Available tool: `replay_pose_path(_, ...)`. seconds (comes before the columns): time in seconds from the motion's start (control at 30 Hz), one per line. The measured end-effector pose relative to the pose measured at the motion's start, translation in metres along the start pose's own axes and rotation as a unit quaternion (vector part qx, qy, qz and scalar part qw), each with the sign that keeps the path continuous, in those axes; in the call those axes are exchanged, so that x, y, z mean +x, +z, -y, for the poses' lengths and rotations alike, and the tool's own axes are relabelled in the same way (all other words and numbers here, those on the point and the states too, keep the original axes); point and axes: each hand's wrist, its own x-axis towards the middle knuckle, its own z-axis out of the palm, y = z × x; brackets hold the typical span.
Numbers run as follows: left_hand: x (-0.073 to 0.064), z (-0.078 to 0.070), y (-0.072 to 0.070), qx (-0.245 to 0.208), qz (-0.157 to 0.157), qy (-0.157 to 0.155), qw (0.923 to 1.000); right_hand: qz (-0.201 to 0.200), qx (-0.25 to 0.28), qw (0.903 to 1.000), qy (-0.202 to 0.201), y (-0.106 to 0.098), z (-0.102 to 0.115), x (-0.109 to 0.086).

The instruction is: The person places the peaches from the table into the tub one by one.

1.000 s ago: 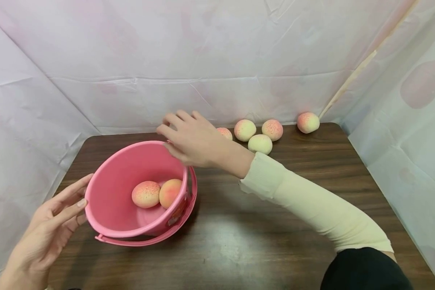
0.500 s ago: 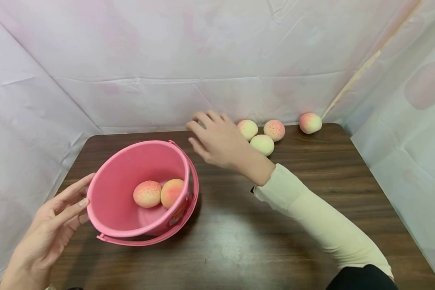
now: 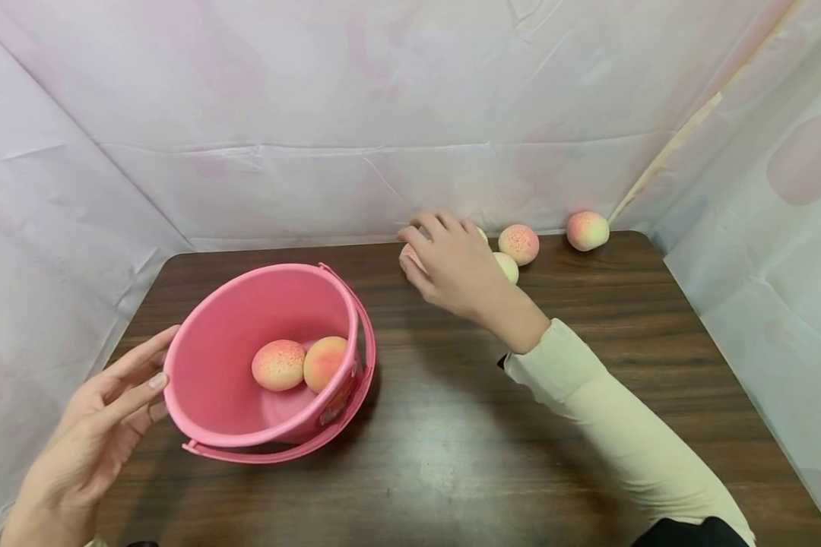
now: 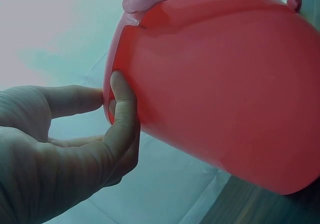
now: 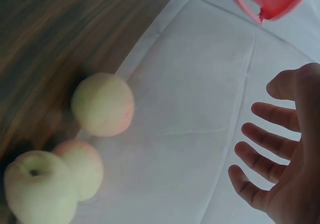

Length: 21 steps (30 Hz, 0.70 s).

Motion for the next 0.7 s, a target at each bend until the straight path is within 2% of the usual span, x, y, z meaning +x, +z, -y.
replay_pose_path(0.37,0.0,-0.002,0.002,-0.001,-0.001,-0.003,1.0,-0.012,0.01,0.9993,0.033,0.011,-0.029,-0.023)
replay_pose_path(0.7,0.0,-0.002,0.004,-0.006,-0.003,-0.001,1.0,-0.003,-0.017,0.9981,0.058,0.022,-0.052,-0.038)
